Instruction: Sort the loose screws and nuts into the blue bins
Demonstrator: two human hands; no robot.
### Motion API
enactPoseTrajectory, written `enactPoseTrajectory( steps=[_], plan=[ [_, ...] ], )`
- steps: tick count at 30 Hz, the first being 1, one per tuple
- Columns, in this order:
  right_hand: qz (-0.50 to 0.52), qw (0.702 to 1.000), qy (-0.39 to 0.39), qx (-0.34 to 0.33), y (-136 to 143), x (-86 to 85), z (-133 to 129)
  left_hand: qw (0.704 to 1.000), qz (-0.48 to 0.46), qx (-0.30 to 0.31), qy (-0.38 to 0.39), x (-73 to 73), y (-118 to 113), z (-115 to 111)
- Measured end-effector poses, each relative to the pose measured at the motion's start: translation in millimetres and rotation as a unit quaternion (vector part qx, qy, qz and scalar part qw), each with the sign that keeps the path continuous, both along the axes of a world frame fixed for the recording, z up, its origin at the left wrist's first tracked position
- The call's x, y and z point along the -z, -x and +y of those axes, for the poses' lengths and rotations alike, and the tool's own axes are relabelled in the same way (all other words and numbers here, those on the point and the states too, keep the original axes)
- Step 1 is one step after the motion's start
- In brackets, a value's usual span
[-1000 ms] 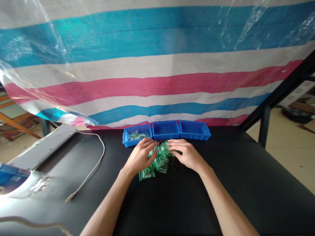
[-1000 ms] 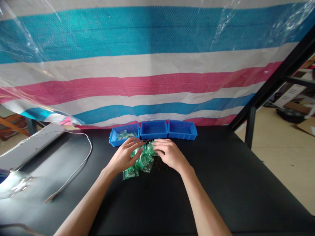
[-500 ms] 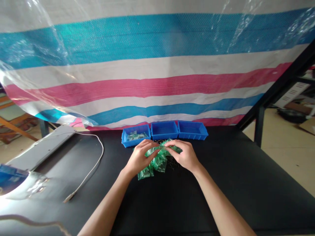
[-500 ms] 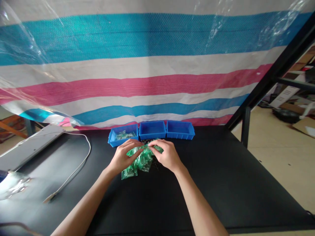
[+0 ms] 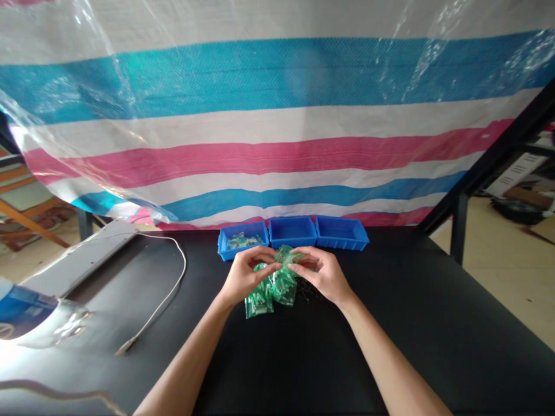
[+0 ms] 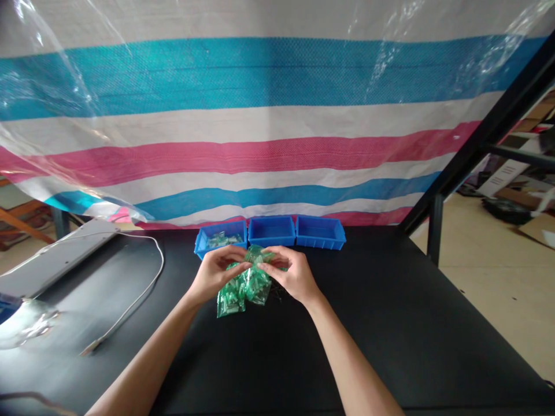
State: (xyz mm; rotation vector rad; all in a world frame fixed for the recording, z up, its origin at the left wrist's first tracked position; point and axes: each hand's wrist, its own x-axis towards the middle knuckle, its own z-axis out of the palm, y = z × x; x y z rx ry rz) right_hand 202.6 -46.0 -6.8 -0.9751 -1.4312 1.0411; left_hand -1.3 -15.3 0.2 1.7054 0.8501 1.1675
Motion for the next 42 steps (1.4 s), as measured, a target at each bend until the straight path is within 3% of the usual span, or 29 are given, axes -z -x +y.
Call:
enactPoseTrajectory(
  steps=[4,9,11,13,15,17,19,22,30,37,42],
  plan=[
    [0.050,0.997,0.048,-0.027,0.0,-4.0,-2.1,0.997,-0.025,0.019,0.073,-0.5,1.8,1.2],
    [0.037,0.995,0.061,-0.064,-3.5,-7.6,-4.4,0.986,-0.044,0.081,0.141,2.3,-4.0,-1.9],
    [0.021,0.997,0.046,-0.052,-4.8,-5.2,-3.1,0.993,-0.031,0.050,0.099,2.8,-4.6,-1.9],
    [-0.026,1.000,-0.008,0.004,-6.9,-2.1,-1.1,0.999,0.018,-0.045,-0.020,2.2,0.7,1.3],
    [-0.121,0.984,-0.101,0.078,-10.1,0.0,0.5,0.962,0.100,-0.177,-0.185,1.2,12.1,7.8],
    [-0.222,0.951,-0.189,0.108,-13.6,0.6,1.0,0.894,0.185,-0.276,-0.301,1.2,25.9,15.6],
    [-0.297,0.921,-0.237,0.089,-15.9,0.7,0.2,0.839,0.291,-0.336,-0.313,3.1,36.8,21.7],
    [-0.378,0.892,-0.245,0.044,-15.9,2.1,-1.8,0.806,0.404,-0.343,-0.262,8.2,41.7,24.3],
    [-0.426,0.872,-0.239,0.038,-14.7,12.0,2.1,0.823,0.429,-0.281,-0.244,20.7,28.1,19.8],
    [-0.398,0.873,-0.281,0.026,-20.3,16.5,5.8,0.831,0.388,-0.264,-0.300,22.9,25.9,21.9],
    [-0.323,0.888,-0.324,0.049,-23.5,7.6,6.5,0.879,0.284,-0.184,-0.336,11.1,18.6,14.9]
  ],
)
